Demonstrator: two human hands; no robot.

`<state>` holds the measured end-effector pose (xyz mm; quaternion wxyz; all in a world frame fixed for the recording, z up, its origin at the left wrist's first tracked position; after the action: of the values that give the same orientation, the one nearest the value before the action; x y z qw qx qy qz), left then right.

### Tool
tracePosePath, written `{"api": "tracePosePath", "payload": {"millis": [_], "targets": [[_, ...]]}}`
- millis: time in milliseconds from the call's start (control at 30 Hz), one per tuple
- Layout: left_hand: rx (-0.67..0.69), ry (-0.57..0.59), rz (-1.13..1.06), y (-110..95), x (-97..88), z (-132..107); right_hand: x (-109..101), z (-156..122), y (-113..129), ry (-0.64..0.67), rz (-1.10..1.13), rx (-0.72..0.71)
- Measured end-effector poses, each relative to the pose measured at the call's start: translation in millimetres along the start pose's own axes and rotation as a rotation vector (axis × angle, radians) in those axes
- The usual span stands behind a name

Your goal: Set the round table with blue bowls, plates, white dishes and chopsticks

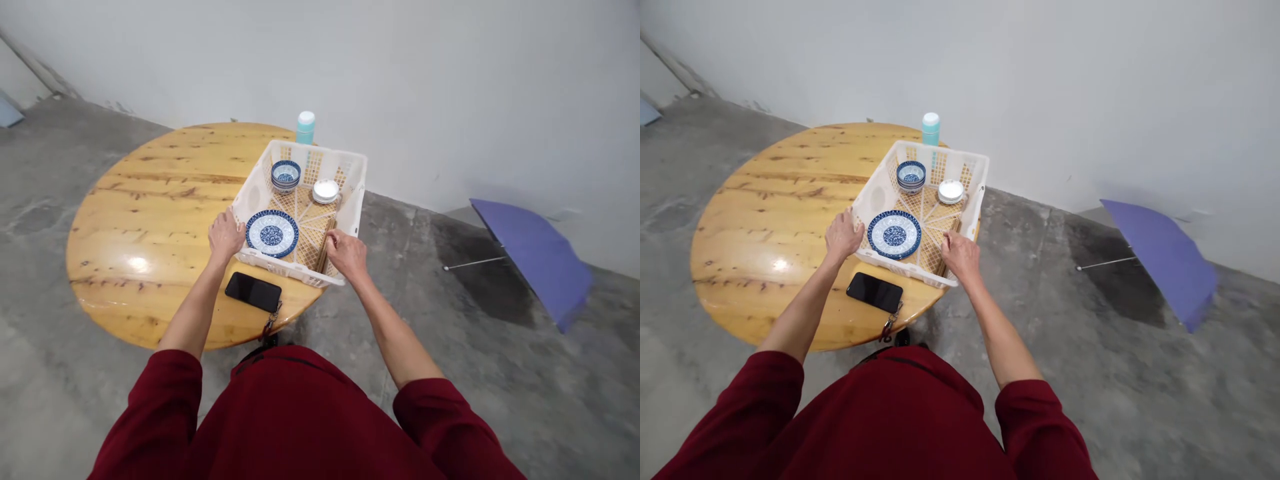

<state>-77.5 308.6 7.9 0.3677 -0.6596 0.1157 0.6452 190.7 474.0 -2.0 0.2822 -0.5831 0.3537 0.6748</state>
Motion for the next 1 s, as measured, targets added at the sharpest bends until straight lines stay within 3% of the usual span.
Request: {"api": "tracePosePath", "payload": {"millis": [367,567,1000], "targets": [[-0.066,0.041,0.000,5.6,6.9,2.9,4.8,2.0,-5.8,-0.022,0.078,0.009],[-0.080,0.051,0.016,2.7,0.2,1.1,1.0,0.1,0.5,0.002,0.080,-0.020],[-0.032,0.012,-0.001,8.9,-1.9,0.2,1.0,1.9,5.4,0.018,0.002,-0.007]]}}
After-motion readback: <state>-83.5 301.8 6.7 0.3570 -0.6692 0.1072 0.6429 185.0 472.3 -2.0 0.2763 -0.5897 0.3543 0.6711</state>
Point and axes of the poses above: each hand's wrist, its own z-axis towards the middle knuckle, its own x-axis out of the palm, y = z × x, the point moved 6 cm from there along z, towards the middle knuckle, and after that the axes turned 12 degrees about -z, right-handed, at the moved point
